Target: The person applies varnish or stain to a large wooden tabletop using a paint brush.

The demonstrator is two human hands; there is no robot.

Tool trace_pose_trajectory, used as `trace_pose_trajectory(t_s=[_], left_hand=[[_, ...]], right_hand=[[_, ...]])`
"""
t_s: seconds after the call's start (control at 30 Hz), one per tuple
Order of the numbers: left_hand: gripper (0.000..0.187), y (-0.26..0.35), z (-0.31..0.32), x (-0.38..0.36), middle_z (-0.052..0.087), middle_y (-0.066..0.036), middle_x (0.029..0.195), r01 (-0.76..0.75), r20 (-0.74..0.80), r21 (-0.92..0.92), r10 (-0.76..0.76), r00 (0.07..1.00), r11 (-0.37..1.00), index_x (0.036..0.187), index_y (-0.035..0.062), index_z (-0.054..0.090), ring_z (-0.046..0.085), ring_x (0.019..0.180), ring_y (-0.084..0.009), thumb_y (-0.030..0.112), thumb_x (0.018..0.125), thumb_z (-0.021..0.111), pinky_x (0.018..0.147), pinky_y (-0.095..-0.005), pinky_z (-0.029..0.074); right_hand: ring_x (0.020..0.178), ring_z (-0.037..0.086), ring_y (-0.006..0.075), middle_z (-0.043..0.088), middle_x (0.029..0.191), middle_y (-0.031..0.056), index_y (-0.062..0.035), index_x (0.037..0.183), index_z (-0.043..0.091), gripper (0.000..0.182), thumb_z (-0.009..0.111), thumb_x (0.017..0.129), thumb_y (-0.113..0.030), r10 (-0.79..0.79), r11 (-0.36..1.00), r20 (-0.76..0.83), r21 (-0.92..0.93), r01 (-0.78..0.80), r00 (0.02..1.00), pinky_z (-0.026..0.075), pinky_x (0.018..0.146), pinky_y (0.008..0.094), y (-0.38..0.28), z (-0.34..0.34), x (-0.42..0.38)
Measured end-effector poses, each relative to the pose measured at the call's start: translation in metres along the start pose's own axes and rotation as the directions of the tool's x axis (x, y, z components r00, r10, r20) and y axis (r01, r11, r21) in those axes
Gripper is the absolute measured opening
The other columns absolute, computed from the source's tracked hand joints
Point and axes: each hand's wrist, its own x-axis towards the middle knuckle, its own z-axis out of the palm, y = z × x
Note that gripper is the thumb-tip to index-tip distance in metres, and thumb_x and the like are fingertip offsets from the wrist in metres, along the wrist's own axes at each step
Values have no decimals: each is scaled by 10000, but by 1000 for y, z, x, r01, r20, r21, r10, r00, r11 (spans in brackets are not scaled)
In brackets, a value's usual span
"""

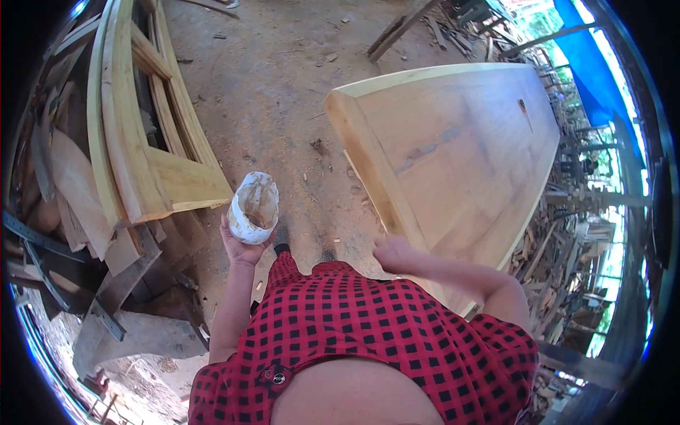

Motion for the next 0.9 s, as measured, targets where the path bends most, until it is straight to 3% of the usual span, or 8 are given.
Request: trace_pose_trajectory(t_s=[0.07,0.23,0.33,0.43,0.53,0.63,0.77,0.9], left_hand=[[860,1,8,8,415,-84,1351,27,-1,29,-27,1000,999,1340,223,387,428,1177,-389,713,653,554,881,-553,379],[874,-2,43,27,403,-94,1355,80,57,159,-90,994,984,1340,212,379,408,1202,-400,688,637,587,892,-554,394],[867,-10,56,35,395,-92,1362,132,33,208,-142,989,969,1342,214,376,395,1220,-376,673,642,599,922,-569,379],[846,-22,66,34,388,-95,1368,148,82,155,-162,983,977,1351,201,365,398,1227,-356,652,674,598,941,-578,372],[865,-30,57,31,382,-114,1368,128,112,182,-150,982,975,1352,191,364,400,1213,-393,663,667,599,919,-577,391],[878,-36,31,23,386,-132,1358,144,104,191,-166,981,971,1355,184,357,411,1179,-446,671,665,599,894,-569,411],[887,-46,16,-1,373,-111,1371,167,37,223,-180,983,960,1365,209,348,421,1183,-405,692,657,577,866,-568,419],[894,-66,11,-17,367,-124,1373,256,-27,266,-258,966,929,1371,200,338,422,1181,-408,689,662,576,875,-565,416]], right_hand=[[799,637,335,641,840,188,-23,794,662,180,541,673,-79,58,995,194,65,-71,979,511,653,433,-12,4,-20],[857,642,335,656,890,189,-16,867,666,214,571,712,-129,209,955,186,172,-241,960,513,715,424,4,-31,1],[858,626,325,640,862,184,-28,815,641,156,553,704,-93,269,933,-270,313,-179,925,500,719,423,10,-57,23],[900,585,316,593,892,158,-51,795,625,142,530,691,-43,200,961,-651,277,-16,732,482,756,396,11,-54,43],[1020,533,310,520,1104,163,-35,861,579,178,500,705,-2,187,970,-536,232,-69,823,455,807,390,3,-49,27],[1018,523,305,507,1116,149,-46,842,581,158,527,698,-8,198,975,-557,197,-103,806,444,834,384,1,19,12],[917,543,274,539,962,102,-59,780,610,103,538,708,-49,255,967,-615,179,-183,747,460,792,349,-28,106,-53],[870,590,294,551,949,135,-43,772,623,107,555,691,-29,487,848,-317,394,-354,814,496,734,388,-65,173,-126]])
